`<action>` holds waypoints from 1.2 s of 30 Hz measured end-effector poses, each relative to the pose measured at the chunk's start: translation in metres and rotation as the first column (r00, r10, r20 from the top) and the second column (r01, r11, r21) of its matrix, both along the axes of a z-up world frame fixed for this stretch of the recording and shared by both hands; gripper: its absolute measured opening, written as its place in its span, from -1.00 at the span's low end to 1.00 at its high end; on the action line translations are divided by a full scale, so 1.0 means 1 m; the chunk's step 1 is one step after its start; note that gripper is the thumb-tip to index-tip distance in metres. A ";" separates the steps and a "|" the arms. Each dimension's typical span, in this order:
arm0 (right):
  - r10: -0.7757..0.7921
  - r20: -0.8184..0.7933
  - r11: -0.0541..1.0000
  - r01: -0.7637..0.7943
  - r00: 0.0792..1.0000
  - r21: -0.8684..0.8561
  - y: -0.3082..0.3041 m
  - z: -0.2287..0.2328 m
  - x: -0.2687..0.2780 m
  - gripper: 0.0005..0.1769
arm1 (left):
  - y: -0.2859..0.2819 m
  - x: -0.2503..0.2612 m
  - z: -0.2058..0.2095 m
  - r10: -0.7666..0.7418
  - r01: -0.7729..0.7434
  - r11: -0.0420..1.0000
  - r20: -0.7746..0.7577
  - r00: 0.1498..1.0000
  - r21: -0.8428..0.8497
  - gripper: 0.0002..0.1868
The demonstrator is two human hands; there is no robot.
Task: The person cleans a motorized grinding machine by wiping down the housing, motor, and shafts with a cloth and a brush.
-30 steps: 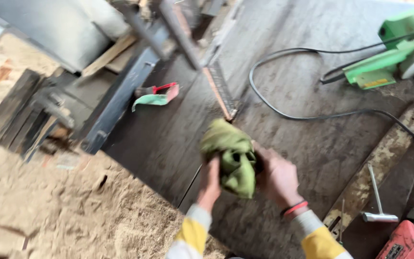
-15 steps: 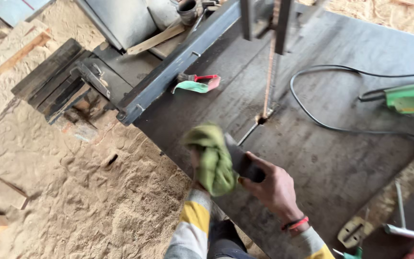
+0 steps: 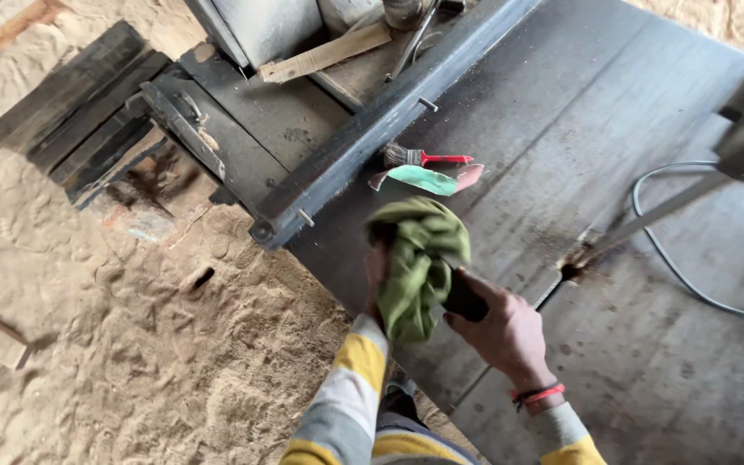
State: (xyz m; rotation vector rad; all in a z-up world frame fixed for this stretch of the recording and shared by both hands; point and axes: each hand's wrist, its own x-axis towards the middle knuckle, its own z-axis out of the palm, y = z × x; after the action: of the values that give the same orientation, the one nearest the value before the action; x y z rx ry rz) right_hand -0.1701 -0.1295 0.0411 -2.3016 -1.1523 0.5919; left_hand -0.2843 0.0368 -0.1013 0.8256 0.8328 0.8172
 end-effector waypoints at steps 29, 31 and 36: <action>-0.495 0.022 0.867 0.495 0.869 -0.058 0.144 -0.149 0.089 -0.02 | 0.215 0.152 -0.034 0.264 0.806 0.245 -0.837 0.480 0.539 -0.46; -0.500 -0.022 0.861 0.499 0.866 0.102 0.152 -0.149 0.090 -0.06 | 0.224 0.158 -0.052 0.284 0.860 0.149 -0.854 0.436 0.488 -0.59; -0.478 -0.148 0.832 0.500 0.866 0.240 0.158 -0.135 0.083 -0.15 | 0.248 0.164 -0.047 0.245 0.865 0.048 -0.845 0.475 0.500 -0.78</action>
State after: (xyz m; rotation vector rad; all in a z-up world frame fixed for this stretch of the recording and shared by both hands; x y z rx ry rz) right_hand -0.0875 0.0282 -0.0937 -2.1828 -0.5201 0.3032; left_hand -0.1199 0.2847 -0.1485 2.8036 0.6123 0.2653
